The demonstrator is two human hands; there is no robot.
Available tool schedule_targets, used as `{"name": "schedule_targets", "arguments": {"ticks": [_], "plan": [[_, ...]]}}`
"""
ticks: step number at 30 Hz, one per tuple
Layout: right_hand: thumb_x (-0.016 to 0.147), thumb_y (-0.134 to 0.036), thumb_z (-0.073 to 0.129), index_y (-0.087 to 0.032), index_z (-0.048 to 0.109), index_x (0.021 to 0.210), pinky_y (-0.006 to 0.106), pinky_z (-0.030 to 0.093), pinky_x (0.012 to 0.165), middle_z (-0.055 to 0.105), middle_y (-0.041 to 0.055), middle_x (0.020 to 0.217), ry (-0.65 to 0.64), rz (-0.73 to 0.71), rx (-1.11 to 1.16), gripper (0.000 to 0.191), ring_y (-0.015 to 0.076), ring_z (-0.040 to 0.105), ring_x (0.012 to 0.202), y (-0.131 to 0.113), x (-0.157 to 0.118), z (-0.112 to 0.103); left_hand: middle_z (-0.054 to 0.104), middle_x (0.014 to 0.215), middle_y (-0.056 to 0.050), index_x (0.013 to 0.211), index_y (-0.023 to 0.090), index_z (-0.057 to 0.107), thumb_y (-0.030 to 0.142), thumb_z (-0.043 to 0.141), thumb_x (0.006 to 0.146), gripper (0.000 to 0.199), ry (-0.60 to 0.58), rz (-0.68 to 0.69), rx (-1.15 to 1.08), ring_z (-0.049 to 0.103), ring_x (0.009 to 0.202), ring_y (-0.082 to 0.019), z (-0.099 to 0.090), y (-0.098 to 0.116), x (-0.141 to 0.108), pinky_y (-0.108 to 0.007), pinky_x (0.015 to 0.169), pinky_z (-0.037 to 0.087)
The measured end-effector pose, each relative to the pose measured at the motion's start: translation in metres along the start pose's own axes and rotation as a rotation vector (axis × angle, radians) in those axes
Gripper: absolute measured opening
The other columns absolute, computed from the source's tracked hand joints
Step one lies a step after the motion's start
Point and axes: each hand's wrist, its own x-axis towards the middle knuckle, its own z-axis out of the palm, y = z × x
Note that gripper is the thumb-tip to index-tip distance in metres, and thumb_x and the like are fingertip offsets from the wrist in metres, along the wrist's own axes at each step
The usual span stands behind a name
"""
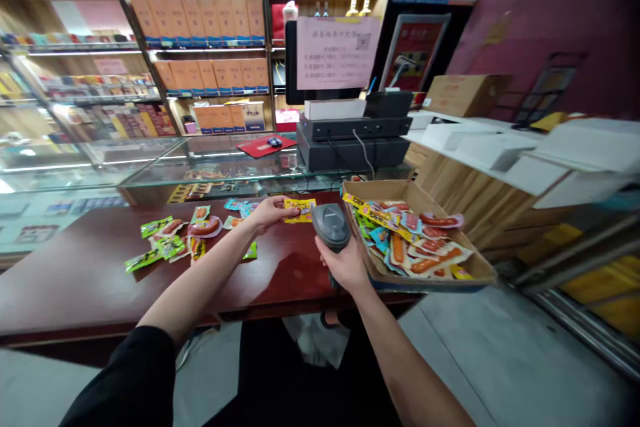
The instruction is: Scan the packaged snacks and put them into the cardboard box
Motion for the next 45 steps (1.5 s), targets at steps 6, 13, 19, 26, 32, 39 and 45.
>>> {"name": "schedule_targets", "arguments": {"ticks": [6,13,19,26,32,39,45], "plan": [[0.081,-0.046,0.066,-0.015,0.062,0.074,0.022,0.042,0.044,0.054,-0.0019,0.049,0.073,0.051,0.191,0.032,0.0103,0.05,0.042,-0.03,-0.01,-0.081,0.072,0.084,-0.006,0.084,0.011,0.065,0.029,0.089,0.051,0.044,-0.301,0.032,-0.102,0.069,0.075,-0.016,0.114,0.027,0.044,-0.03,0.073,0.056],[0.079,-0.045,0.068,-0.014,0.061,0.075,0.021,0.041,0.043,0.053,-0.0027,0.048,0.083,0.098,0.241,0.032,0.0091,0.048,0.042,-0.039,-0.023,-0.113,0.071,0.081,-0.006,0.092,0.012,0.068,0.035,0.083,0.063,0.04,-0.316,0.011,-0.032,0.068,0.068,-0.014,0.166,0.025,0.069,-0.029,0.067,0.056],[0.078,-0.047,0.068,-0.015,0.061,0.073,0.022,0.039,0.041,0.052,-0.0024,0.048,0.023,0.153,0.245,0.032,0.0102,0.048,0.041,-0.028,-0.02,-0.093,0.069,0.068,-0.005,0.079,0.011,0.069,0.03,0.084,0.062,0.03,-0.092,-0.024,0.114,0.065,0.061,-0.014,0.1,-0.014,0.08,-0.028,0.062,0.054],[0.081,-0.046,0.065,-0.015,0.062,0.072,0.023,0.039,0.043,0.052,-0.0022,0.048,-0.053,0.18,0.222,0.032,0.0103,0.049,0.042,-0.012,-0.008,-0.071,0.068,0.068,-0.004,0.081,0.013,0.068,0.037,0.083,0.06,0.035,0.038,-0.107,0.407,0.062,0.058,-0.014,0.074,-0.057,0.095,-0.024,0.056,0.049],[0.081,-0.043,0.066,-0.017,0.057,0.072,0.024,0.042,0.048,0.053,-0.003,0.051,-0.059,0.15,0.205,0.029,0.0106,0.05,0.045,-0.004,0.009,-0.061,0.068,0.076,-0.008,0.064,0.016,0.063,0.04,0.083,0.051,0.033,0.074,0.005,0.925,0.065,0.081,-0.022,0.085,-0.081,0.108,-0.024,0.068,0.046],[0.079,-0.038,0.065,-0.015,0.058,0.082,0.023,0.043,0.053,0.054,-0.0035,0.056,-0.085,0.143,0.227,0.024,0.0102,0.051,0.05,-0.005,0.039,-0.043,0.065,0.069,-0.002,0.07,0.017,0.063,0.027,0.085,0.048,0.033,0.042,0.031,0.659,0.062,0.072,-0.018,0.07,-0.082,0.099,-0.026,0.067,0.047],[0.076,-0.046,0.067,-0.015,0.055,0.087,0.02,0.042,0.045,0.06,-0.0021,0.062,-0.234,0.2,0.254,0.035,0.0093,0.055,0.046,0.008,0.068,0.023,0.069,0.071,-0.002,0.082,0.013,0.069,0.034,0.089,0.045,0.047,0.162,-0.136,-0.011,0.062,0.062,-0.012,-0.03,-0.053,0.077,-0.024,0.061,0.049]]}}
